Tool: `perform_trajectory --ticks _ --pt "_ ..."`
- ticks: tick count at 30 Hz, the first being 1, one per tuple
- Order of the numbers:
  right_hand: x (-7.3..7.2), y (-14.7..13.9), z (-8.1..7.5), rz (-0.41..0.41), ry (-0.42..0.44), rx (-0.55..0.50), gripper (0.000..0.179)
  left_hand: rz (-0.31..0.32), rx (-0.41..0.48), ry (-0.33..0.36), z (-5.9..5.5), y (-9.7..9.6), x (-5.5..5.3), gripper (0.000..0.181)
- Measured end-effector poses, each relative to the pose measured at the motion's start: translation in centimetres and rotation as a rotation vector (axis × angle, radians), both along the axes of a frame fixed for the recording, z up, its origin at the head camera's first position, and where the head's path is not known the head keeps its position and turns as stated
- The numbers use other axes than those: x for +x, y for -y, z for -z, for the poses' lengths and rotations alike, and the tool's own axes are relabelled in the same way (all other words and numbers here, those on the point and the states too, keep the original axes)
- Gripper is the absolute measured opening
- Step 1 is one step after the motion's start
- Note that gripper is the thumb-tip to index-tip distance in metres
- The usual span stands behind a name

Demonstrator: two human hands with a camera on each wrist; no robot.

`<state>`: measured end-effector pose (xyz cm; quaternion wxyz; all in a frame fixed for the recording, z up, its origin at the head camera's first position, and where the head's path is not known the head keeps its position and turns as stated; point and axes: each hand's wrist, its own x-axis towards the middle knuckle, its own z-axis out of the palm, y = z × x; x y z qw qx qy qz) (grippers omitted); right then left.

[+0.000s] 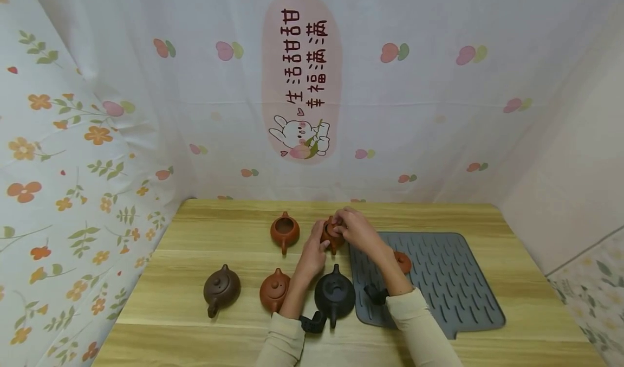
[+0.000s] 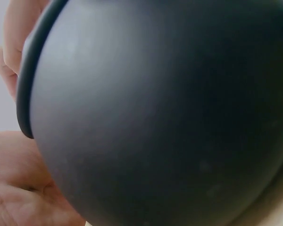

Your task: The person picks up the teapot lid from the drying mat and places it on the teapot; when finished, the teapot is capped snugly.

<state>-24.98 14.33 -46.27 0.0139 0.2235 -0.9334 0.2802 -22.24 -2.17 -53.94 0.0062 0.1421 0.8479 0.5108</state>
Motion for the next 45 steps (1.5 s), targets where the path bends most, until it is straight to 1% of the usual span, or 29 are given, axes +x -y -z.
perform_trajectory --ticks 4,8,13,22,33,38,45 --pt "-0.3 0.2 0.1 -0.001 0.007 -0.004 0.007 -0.001 -0.002 0.007 0.0 0.0 -0.1 0.063" --pt "-0.7 0.3 0.2 -0.016 0.011 -0.002 0.007 -0.003 -0.009 -0.006 0.1 0.1 -0.1 0.063" --pt "-0.9 0.4 0.3 -0.017 0.028 0.002 0.007 -0.003 -0.005 -0.004 0.1 0.1 0.0 0.063" --pt "-1.3 0.5 0.3 -0.024 0.032 0.011 0.006 0.006 -0.003 -0.059 -0.1 0.1 0.1 0.059" --pt "-1.6 0.7 0.3 -0.033 0.029 0.032 0.005 -0.001 -0.003 -0.037 0.0 0.0 0.2 0.064" --pt "-1.6 0.8 0.5 -0.038 0.026 0.042 0.006 -0.003 0.002 -0.012 0.0 0.0 0.4 0.064" --pt "-1.7 0.8 0.5 -0.037 0.032 0.033 0.005 -0.006 -0.009 -0.023 0.0 -0.1 0.3 0.063"
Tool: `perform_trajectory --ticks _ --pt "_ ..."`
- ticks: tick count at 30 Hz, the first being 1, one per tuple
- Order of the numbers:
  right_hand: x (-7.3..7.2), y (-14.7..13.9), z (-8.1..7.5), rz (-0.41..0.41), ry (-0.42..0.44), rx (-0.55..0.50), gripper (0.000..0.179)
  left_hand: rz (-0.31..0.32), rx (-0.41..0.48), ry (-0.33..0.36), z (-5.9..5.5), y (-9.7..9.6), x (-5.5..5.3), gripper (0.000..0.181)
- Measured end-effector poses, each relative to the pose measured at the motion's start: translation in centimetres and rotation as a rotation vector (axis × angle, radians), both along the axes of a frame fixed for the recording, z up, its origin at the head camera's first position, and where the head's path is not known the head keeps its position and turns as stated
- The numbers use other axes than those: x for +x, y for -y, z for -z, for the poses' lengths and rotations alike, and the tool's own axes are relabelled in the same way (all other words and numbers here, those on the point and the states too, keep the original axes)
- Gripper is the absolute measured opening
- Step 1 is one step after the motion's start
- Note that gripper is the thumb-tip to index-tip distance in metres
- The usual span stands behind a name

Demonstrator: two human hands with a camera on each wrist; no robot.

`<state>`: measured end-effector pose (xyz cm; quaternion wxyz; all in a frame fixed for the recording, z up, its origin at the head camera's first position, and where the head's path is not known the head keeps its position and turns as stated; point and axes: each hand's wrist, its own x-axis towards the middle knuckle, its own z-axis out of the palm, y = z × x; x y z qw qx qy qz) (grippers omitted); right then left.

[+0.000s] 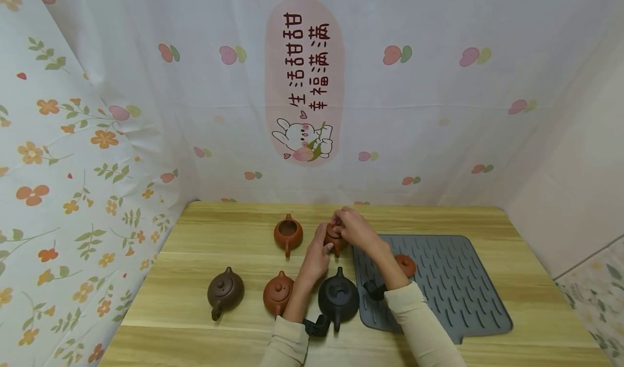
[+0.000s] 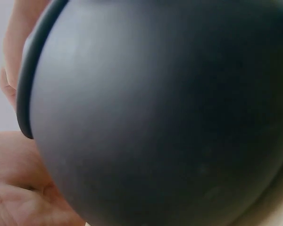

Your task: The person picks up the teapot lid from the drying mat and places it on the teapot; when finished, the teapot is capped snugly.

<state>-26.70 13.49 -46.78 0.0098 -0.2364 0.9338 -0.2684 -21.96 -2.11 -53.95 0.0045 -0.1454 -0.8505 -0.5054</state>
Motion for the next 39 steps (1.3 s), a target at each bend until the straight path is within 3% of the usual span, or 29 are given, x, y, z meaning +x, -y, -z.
perform_trajectory --ticks 18,25,30,33,34,36,39 --pt "0.1 0.0 1.0 0.012 -0.001 -0.025 0.009 -0.011 0.020 0.048 0.1 -0.1 0.1 0.063" --pt "0.3 -0.5 1.4 -0.008 -0.039 -0.061 0.016 0.007 0.013 0.068 -0.7 -0.1 -0.1 0.063" --pt "0.9 -1.7 1.6 -0.033 -0.036 -0.135 0.024 0.014 0.012 0.128 -1.3 0.1 0.2 0.067" --pt "1.9 -3.1 1.5 -0.012 -0.046 -0.171 0.029 0.066 0.051 0.167 -2.1 1.1 0.6 0.068" --pt "2.3 -3.7 1.4 0.007 -0.056 -0.171 0.030 0.092 0.054 0.160 -2.3 1.7 0.7 0.068" --pt "3.1 -5.0 1.3 0.057 -0.085 -0.163 0.032 0.144 0.049 0.110 -1.5 3.0 0.2 0.068" --pt "4.0 -7.0 0.9 0.130 -0.132 -0.130 0.035 0.176 0.019 -0.006 -0.6 5.6 -1.0 0.069"
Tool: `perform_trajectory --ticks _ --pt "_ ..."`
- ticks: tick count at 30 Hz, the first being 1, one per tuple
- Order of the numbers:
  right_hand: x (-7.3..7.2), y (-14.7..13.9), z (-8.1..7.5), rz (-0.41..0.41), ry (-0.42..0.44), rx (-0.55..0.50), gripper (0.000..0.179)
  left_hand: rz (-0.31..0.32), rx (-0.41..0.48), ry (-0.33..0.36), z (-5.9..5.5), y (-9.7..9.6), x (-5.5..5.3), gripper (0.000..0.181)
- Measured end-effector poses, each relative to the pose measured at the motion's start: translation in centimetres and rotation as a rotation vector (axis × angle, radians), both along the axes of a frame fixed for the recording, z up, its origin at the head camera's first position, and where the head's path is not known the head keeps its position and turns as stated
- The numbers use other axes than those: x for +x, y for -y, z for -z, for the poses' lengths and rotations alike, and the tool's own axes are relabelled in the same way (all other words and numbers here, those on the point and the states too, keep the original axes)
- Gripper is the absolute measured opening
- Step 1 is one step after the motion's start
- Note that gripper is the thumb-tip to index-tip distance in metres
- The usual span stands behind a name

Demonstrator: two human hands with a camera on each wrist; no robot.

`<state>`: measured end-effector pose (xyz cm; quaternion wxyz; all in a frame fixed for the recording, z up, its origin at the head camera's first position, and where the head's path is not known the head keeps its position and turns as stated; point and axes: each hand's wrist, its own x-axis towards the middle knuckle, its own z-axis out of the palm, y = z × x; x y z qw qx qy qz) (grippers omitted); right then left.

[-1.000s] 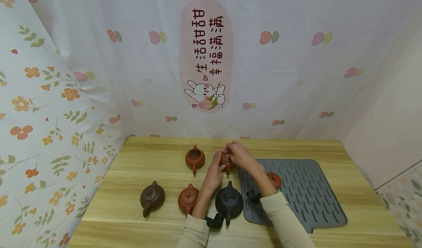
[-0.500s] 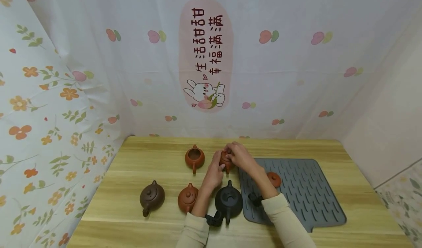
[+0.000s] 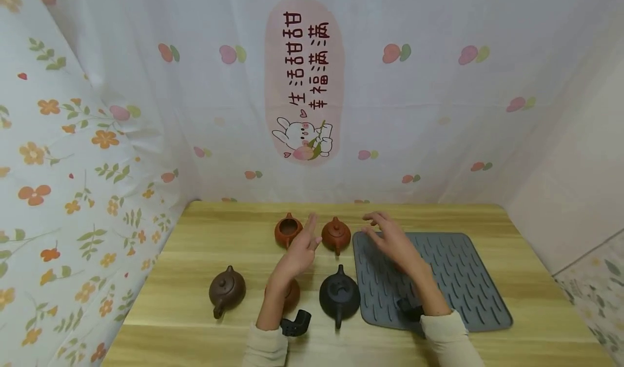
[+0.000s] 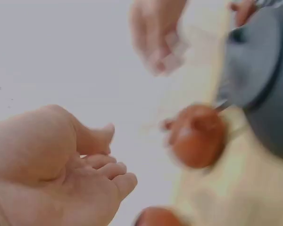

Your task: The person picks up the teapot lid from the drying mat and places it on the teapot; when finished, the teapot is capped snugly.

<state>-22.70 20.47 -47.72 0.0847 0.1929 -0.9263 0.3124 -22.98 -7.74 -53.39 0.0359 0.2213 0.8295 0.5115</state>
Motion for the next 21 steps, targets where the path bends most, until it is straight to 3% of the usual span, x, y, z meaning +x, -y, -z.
perform_trajectory --ticks 2,4,7,8,11,14,21 --pt "0.5 -1.4 -0.2 0.036 -0.006 0.019 0.038 -0.013 0.002 -0.041 -1.1 1.6 -0.2 0.069" --pt "1.0 -2.6 -0.4 0.062 -0.009 0.035 0.042 -0.028 0.010 -0.036 -3.8 3.0 0.1 0.071" --pt "1.9 -4.2 -0.5 0.087 -0.009 0.043 0.044 -0.055 0.000 0.024 -7.5 5.0 0.9 0.074" --pt "2.1 -4.6 -0.5 0.095 -0.012 0.046 0.044 -0.070 -0.015 0.043 -8.0 5.6 0.9 0.075" --pt "2.8 -5.5 -0.3 0.109 -0.025 0.057 0.043 -0.114 -0.061 0.096 -8.4 7.3 0.8 0.077" --pt "3.2 -5.8 0.0 0.115 -0.030 0.076 0.042 -0.146 -0.073 0.131 -7.9 8.3 0.6 0.077" --pt "4.4 -6.2 0.7 0.140 -0.013 0.121 0.042 -0.127 -0.020 0.216 -6.6 9.0 0.4 0.079"
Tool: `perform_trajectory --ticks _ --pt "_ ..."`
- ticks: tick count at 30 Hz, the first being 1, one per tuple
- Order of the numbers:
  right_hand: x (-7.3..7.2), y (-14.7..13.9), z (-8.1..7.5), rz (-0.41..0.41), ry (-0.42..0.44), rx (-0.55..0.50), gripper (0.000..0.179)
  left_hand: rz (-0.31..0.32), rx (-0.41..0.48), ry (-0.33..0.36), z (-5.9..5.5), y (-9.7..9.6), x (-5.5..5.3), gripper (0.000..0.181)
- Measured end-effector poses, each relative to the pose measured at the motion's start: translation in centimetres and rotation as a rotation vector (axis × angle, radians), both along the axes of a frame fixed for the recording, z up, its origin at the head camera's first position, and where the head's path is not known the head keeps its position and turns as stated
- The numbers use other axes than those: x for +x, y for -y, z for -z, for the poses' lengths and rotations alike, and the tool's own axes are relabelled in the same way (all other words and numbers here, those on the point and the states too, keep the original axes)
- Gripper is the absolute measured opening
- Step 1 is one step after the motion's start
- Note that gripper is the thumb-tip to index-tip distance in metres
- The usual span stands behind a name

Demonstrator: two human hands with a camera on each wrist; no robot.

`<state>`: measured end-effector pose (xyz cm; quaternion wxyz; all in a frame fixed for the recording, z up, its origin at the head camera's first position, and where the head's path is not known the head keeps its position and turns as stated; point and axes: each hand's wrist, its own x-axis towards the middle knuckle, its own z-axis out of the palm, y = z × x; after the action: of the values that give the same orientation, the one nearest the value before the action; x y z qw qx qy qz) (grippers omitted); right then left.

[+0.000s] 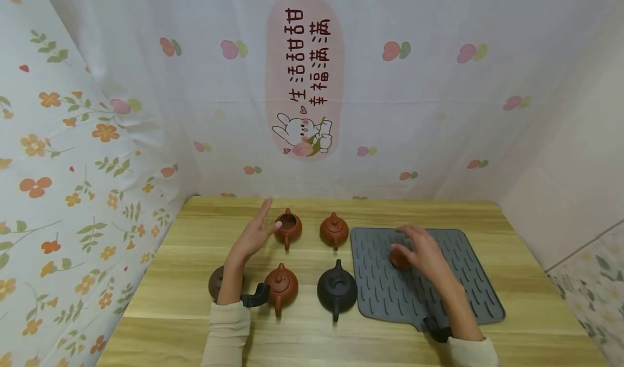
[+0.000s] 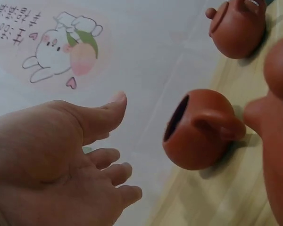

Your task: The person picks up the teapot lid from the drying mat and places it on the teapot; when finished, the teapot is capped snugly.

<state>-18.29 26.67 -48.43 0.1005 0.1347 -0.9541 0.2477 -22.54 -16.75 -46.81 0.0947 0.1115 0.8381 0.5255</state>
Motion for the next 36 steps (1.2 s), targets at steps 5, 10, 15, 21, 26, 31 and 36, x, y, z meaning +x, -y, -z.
perform_trajectory --ticks 5,10,15,21,26,31,36 --pt "0.7 -0.5 0.8 0.016 0.001 -0.017 0.041 -0.010 -0.007 0.045 0.7 -0.1 -0.4 0.077" --pt "1.1 -0.9 1.2 0.020 0.012 -0.026 0.042 -0.013 -0.016 0.056 1.5 0.1 -0.5 0.077" --pt "1.3 -1.1 1.3 0.012 0.011 -0.015 0.041 -0.016 -0.026 0.055 2.4 -0.1 -0.6 0.076" --pt "1.7 -1.3 1.9 0.044 0.000 -0.001 0.026 -0.005 -0.076 0.022 3.3 -0.9 -1.1 0.070" --pt "1.8 -1.2 2.5 0.067 0.026 0.001 0.020 -0.012 -0.059 0.061 3.8 -1.0 -0.8 0.069" --pt "1.6 -1.2 2.6 0.059 0.025 0.006 0.020 -0.034 -0.085 0.044 3.8 -1.0 -0.7 0.068" --pt "1.5 -1.1 2.5 0.055 0.018 0.002 0.019 -0.036 -0.106 0.033 3.8 -1.0 -0.9 0.068"
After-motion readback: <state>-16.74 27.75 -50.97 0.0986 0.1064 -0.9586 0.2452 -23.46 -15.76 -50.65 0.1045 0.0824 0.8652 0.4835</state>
